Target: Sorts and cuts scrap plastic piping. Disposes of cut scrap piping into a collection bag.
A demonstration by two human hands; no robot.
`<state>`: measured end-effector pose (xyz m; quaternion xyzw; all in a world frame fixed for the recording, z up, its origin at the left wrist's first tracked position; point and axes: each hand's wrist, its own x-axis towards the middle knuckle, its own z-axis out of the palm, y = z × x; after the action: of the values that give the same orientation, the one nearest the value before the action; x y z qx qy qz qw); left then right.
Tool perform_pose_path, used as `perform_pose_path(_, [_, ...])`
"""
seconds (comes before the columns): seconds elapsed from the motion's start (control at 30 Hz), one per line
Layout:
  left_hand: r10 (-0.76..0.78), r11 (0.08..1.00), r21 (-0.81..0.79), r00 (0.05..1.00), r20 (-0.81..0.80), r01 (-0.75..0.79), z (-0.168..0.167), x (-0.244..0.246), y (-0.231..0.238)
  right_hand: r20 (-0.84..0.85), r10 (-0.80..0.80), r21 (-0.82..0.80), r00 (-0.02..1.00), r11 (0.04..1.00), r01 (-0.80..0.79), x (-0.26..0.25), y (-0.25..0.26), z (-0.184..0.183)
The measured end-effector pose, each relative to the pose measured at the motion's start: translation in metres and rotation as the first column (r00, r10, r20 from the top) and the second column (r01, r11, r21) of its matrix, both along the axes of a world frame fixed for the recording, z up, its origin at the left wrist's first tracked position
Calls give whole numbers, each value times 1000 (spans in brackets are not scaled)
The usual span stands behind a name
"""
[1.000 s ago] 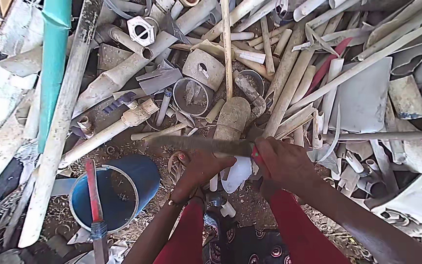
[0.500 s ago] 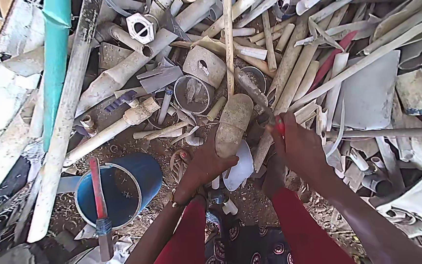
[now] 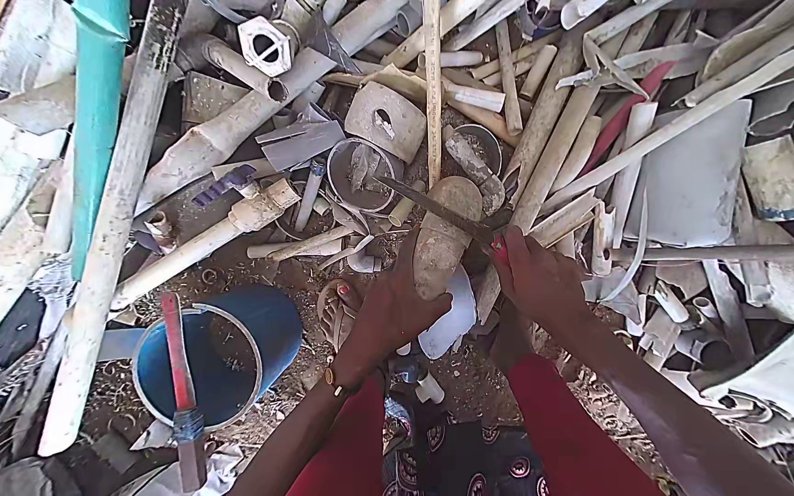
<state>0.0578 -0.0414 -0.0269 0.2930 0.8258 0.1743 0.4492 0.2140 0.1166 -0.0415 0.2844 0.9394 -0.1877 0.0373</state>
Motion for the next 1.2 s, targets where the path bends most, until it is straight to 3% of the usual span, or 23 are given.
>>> perform_pose_path(0.1, [50,998,34,997,54,-52,-1,-2,-6,-155,-138,-236,978,967,99,1,-9,20])
perform_pose_path(0.17, [142,985,68,974,177,-156,-6,-4,-12,-243,-181,-308,953,946,101,-1,-3,28])
perform_pose_path(0.27, [250,956,56,903,349,-287,-15,-2,-24,-171,-225,-365,959,919,150,-5,21,22])
perform_pose_path(0.4, [278,944,72,895,349,-321,-17,3,-25,-86,-268,-403,960,890,212,-18,34,9])
perform_pose_path(0.63, [313,938,29,882,352,-344,-10,-4,-23,-19,-194,-250,981,951,183,-50,-3,-8])
perform_pose_path(0.77, [335,917,72,856,393,-392,-20,2,-35,-62,-35,-149,997,988,25,-33,-35,1])
perform_pose_path(0.83, [351,905,82,843,407,-417,-21,3,-36,-26,-44,-196,999,980,38,-33,-24,4])
perform_pose_path(0.97, [368,900,70,835,410,-431,-19,4,-35,-2,-207,-248,978,948,201,-50,4,-10])
perform_pose_path(1.1, [364,898,77,829,425,-434,-21,0,-40,-25,-81,-228,996,971,73,-40,-35,-4])
perform_pose_path(1.2, [366,900,72,835,411,-430,-21,1,-41,34,1,-287,999,958,9,-40,-25,7])
